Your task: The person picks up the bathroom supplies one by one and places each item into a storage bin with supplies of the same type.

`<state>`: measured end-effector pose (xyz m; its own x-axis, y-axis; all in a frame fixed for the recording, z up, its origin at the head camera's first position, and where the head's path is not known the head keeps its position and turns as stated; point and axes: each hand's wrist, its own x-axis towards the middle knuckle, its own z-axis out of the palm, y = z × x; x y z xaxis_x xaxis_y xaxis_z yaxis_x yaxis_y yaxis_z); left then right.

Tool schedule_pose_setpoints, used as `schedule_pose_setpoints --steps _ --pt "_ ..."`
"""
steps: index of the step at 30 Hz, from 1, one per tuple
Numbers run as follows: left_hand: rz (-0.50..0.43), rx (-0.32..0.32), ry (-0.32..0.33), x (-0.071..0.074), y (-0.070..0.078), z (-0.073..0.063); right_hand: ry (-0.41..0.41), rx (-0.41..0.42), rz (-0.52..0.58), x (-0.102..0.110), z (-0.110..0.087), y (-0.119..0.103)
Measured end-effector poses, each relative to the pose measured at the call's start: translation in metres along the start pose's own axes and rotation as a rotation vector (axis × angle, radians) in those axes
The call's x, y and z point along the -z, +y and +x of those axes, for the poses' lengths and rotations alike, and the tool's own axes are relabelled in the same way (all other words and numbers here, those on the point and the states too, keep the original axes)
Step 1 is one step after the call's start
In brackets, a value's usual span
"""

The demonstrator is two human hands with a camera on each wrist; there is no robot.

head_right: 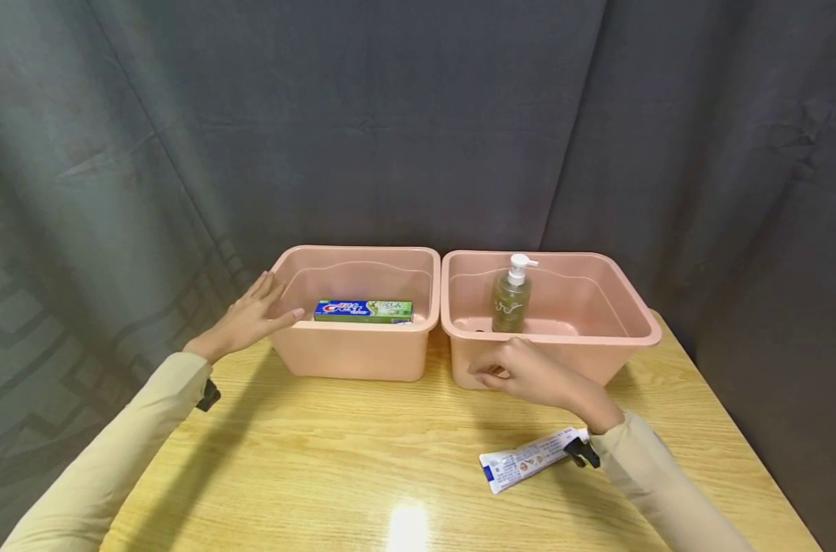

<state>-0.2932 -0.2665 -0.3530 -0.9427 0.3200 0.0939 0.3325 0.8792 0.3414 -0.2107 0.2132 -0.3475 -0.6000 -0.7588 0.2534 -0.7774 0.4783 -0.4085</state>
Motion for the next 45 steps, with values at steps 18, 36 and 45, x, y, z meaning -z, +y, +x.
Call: schedule_pose_setpoints --steps 18,36,45 --pt "-0.009 -0.01 0.006 0.001 0.0 -0.001 -0.139 -0.076 0.078 -0.005 -0.022 0.014" --pt "-0.006 0.0 -0.001 0.002 0.0 0.0 -0.229 -0.07 0.084 -0.012 -0.049 0.033" --pt "-0.015 0.002 0.005 0.0 0.0 0.0 -0.261 -0.096 0.132 -0.014 -0.059 0.042"
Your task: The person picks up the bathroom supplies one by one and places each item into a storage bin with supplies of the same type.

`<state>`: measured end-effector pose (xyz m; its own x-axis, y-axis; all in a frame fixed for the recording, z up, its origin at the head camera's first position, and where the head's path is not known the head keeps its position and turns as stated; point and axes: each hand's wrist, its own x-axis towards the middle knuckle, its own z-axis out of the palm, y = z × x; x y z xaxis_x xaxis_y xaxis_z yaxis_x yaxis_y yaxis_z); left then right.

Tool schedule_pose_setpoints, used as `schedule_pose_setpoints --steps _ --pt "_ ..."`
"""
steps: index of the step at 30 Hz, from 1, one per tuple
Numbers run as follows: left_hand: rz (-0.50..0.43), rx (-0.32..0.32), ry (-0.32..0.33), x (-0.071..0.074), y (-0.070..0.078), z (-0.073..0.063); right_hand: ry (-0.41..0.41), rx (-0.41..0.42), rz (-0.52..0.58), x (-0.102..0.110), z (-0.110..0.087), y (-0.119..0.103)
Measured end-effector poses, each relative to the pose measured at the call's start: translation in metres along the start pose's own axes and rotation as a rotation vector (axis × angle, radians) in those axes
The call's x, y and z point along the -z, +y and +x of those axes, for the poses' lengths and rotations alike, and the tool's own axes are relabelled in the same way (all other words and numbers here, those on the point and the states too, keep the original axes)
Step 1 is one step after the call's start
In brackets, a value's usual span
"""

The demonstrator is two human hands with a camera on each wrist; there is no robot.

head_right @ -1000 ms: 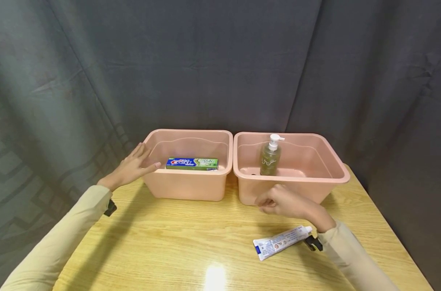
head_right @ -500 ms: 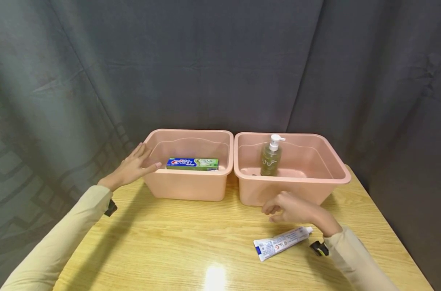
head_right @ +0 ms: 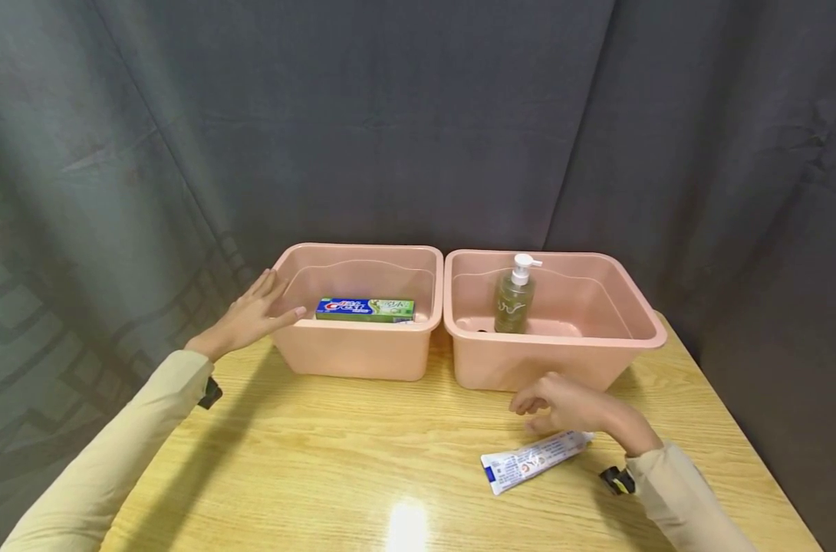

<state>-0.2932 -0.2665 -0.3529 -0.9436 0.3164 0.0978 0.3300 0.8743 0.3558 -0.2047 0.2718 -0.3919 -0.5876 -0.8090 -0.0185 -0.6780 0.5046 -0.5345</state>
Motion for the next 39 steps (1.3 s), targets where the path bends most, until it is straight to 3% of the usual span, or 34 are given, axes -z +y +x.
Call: schedule_pose_setpoints --steps 14,33,39 --pt "0.021 0.002 0.007 0.0 -0.001 0.001 -0.068 -0.021 0.013 -0.004 -0.011 0.009" --pt "0.012 0.005 0.007 0.0 0.0 0.0 -0.061 0.072 0.03 -0.011 -0.023 0.026" --pt "0.007 0.002 0.01 0.0 0.0 -0.001 -0.073 0.051 0.094 -0.014 -0.027 0.029"
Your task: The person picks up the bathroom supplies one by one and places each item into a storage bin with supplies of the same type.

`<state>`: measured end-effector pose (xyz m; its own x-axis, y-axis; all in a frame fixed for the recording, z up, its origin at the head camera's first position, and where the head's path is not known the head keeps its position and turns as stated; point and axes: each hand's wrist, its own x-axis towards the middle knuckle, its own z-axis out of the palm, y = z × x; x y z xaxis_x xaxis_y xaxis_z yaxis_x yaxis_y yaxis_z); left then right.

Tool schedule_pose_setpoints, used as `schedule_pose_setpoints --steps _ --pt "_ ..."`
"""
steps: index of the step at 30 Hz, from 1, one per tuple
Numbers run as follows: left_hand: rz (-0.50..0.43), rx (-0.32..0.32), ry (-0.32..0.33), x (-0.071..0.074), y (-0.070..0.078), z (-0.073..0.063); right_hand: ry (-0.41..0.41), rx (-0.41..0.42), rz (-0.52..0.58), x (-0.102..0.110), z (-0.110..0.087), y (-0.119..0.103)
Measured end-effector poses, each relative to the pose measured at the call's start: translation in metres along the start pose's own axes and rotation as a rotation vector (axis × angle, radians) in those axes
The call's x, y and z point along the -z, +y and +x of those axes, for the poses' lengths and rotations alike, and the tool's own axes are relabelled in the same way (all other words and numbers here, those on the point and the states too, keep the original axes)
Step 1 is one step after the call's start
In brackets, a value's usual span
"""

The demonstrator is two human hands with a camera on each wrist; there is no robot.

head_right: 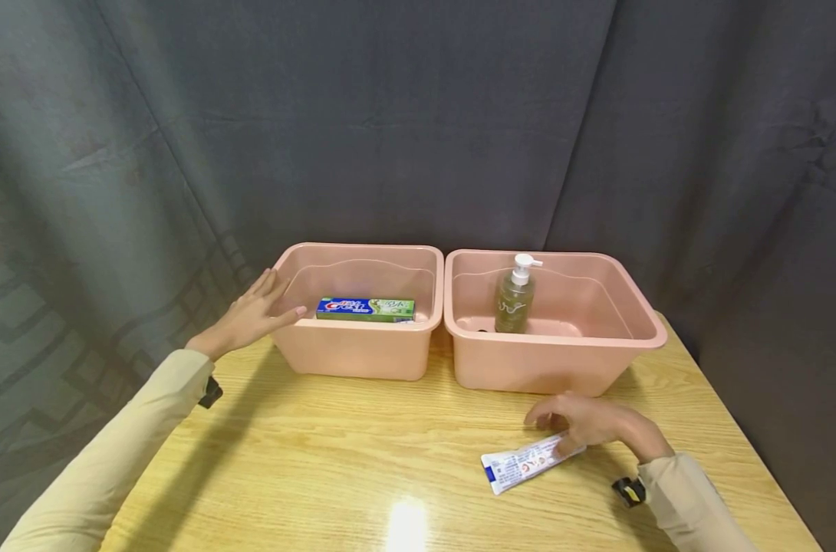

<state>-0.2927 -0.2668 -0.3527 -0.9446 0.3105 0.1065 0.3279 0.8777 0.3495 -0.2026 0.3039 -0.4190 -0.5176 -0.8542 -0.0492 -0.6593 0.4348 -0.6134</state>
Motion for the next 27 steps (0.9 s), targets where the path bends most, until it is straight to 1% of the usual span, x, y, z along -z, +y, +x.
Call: schedule_pose_setpoints --steps 6,12,19,21,23,27 --pt "0.004 0.003 -0.008 -0.001 -0.001 0.0 0.002 -0.011 0.025 -0.004 -0.003 0.004" --pt "0.0 0.002 -0.001 -0.001 0.0 0.0 0.01 -0.014 0.037 -0.006 -0.003 0.006" --pt "0.009 0.0 0.009 -0.002 0.0 0.001 0.03 -0.054 0.035 -0.01 -0.008 0.004" --pt "0.013 -0.002 0.008 -0.001 -0.001 0.001 0.03 -0.053 0.049 -0.012 -0.008 0.005" --pt "0.013 -0.004 0.008 -0.001 -0.001 0.001 0.029 -0.035 0.055 -0.014 -0.008 0.007" --pt "0.01 -0.002 0.006 -0.001 -0.001 0.001 0.035 -0.013 0.045 -0.016 -0.007 0.01"
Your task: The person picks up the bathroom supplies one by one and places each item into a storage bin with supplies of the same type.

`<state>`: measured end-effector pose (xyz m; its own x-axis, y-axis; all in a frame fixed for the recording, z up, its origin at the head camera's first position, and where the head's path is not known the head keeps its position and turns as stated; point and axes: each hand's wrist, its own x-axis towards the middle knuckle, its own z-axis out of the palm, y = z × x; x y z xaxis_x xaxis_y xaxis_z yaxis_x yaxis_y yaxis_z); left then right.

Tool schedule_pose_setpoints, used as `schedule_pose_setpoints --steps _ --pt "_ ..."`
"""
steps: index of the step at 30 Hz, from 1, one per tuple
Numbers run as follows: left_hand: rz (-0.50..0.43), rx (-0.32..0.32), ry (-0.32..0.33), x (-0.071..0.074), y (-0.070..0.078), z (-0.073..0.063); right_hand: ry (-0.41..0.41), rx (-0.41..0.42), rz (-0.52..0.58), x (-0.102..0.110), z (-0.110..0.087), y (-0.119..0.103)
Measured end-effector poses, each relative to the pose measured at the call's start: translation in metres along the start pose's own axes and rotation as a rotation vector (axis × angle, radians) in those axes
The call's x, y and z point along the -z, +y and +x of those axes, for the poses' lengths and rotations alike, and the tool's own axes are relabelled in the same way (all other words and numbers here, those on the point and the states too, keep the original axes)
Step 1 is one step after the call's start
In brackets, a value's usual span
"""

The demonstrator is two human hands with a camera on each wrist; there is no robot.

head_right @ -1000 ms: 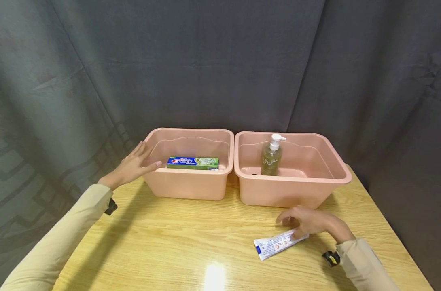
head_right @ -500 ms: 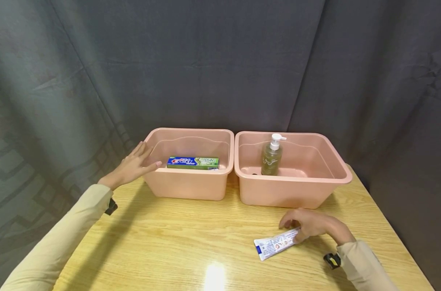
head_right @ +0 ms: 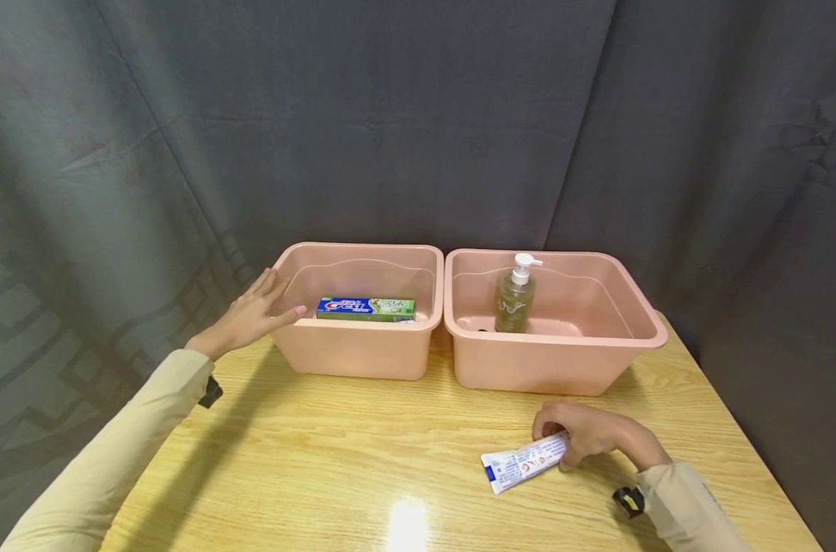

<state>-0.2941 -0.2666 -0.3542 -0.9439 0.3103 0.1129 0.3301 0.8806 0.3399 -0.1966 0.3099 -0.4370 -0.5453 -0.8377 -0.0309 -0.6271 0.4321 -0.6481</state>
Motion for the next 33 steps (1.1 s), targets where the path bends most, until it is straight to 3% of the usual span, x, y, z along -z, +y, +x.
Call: schedule_pose_setpoints --steps 27,33 --pt "0.012 -0.008 -0.018 0.0021 -0.0002 0.0001 0.071 0.057 -0.098 -0.0029 0.0033 -0.0008" --pt "0.014 -0.016 -0.016 0.0023 -0.0001 0.0007 0.083 0.036 -0.092 -0.0012 0.0049 -0.0028"
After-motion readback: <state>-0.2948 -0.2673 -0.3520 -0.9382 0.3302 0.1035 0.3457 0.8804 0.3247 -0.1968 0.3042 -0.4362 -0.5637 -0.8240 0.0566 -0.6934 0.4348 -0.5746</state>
